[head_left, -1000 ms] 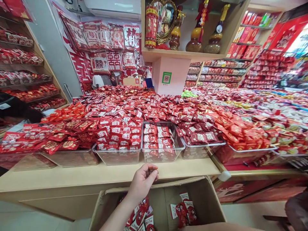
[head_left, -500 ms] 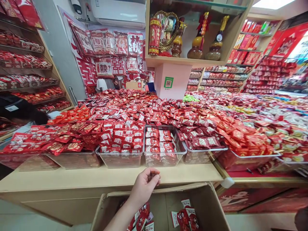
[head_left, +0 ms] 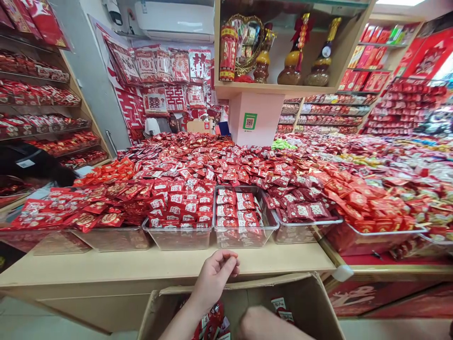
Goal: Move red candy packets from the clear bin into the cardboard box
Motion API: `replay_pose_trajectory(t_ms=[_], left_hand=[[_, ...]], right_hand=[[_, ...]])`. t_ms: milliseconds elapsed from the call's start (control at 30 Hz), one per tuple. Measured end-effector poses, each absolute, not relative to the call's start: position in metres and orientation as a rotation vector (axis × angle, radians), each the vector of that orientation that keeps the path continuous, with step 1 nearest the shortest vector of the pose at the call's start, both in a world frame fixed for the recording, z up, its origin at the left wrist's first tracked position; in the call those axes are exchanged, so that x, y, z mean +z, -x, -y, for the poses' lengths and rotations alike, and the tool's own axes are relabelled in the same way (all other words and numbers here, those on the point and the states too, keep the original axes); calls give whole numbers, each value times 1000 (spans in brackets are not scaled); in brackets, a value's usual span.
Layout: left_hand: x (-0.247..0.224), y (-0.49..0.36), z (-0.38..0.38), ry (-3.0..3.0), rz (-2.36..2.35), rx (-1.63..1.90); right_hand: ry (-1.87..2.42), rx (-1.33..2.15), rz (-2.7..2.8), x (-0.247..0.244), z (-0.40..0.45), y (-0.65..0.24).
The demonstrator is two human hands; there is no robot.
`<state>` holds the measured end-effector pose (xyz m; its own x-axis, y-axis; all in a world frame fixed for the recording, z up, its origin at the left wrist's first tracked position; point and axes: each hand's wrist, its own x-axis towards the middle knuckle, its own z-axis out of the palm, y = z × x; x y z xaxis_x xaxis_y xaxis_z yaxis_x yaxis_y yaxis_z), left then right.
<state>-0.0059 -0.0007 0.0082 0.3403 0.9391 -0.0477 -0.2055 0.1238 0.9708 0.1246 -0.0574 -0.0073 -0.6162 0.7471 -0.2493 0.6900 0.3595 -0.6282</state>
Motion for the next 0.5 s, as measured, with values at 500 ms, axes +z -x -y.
replay_pose_trajectory(t_ms=[500], left_hand=[[4, 2, -4, -1157, -809, 890]], right_hand=[[916, 1521, 1052, 0, 11, -147]])
